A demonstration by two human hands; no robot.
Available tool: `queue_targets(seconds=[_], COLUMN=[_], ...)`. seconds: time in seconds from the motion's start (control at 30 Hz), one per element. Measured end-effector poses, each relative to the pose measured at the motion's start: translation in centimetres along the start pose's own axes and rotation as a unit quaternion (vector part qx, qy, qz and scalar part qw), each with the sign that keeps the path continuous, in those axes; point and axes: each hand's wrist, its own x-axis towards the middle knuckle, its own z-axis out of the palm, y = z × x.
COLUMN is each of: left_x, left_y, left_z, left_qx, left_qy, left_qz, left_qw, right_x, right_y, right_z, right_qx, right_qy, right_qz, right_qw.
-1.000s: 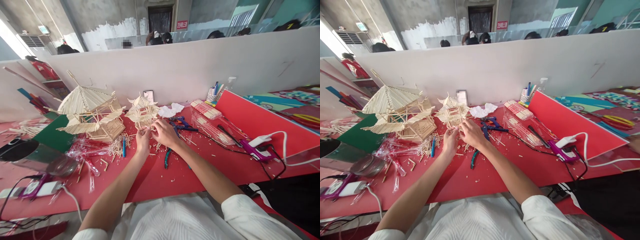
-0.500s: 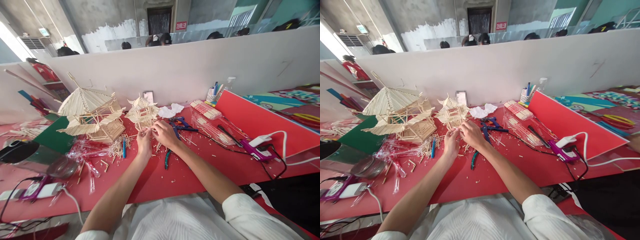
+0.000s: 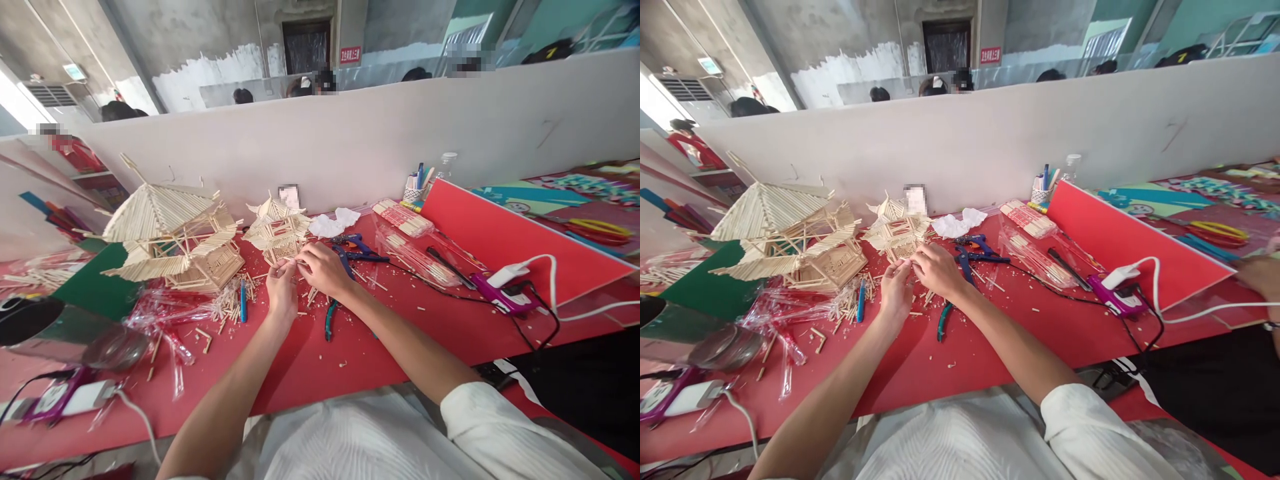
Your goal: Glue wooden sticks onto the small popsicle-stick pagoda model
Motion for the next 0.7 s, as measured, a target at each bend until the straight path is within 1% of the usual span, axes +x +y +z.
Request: queue_targets(seconds=[0.2, 0.3, 0.37, 0.47, 0.53, 0.57, 0.63, 0.7], left_x=[0.0, 0.0, 0.1, 0.7, 1.2, 1.5, 1.9, 2.3], left_y=[0.2, 0.8, 1.5, 2.7, 3.4, 3.7, 4.3, 5.0], left_z=[0.1, 0.0, -0.4, -1.1, -1.8, -2.0, -2.5, -2.7], left_qx=[0.008, 0.043, 0.085, 0.163, 0.205, 0.230, 0.298, 0.371], left_qy=[-0.002, -0.031, -0.059, -0.102, -0.118, -0.132, -0.172, -0.219], left_qz=[-0.003, -0.033, -0.073, -0.139, -0.152, -0.152, -0.125, -0.086], left_qw=[1.000, 0.998, 0.992, 0.972, 0.960, 0.952, 0.931, 0.898], right_x=[0.1, 0.2, 0.2, 0.3, 0.3, 0.3, 0.3, 0.3], right_y=[0.3, 0.6, 0.8, 1.4, 1.7, 1.9, 2.1, 2.3], right_z=[-0.2, -0.4, -0.5, -0.7, -0.8, -0.8, -0.9, -0.9], right_qx=[0.023, 0.032, 0.033, 0.037, 0.039, 0.041, 0.042, 0.044], right_qy=[0.003, 0.006, 0.010, 0.017, 0.020, 0.019, 0.016, 0.012], right_qz=[0.001, 0.010, 0.014, 0.017, 0.021, 0.025, 0.035, 0.045], right_qw=[1.000, 0.999, 0.999, 0.999, 0.999, 0.999, 0.998, 0.998])
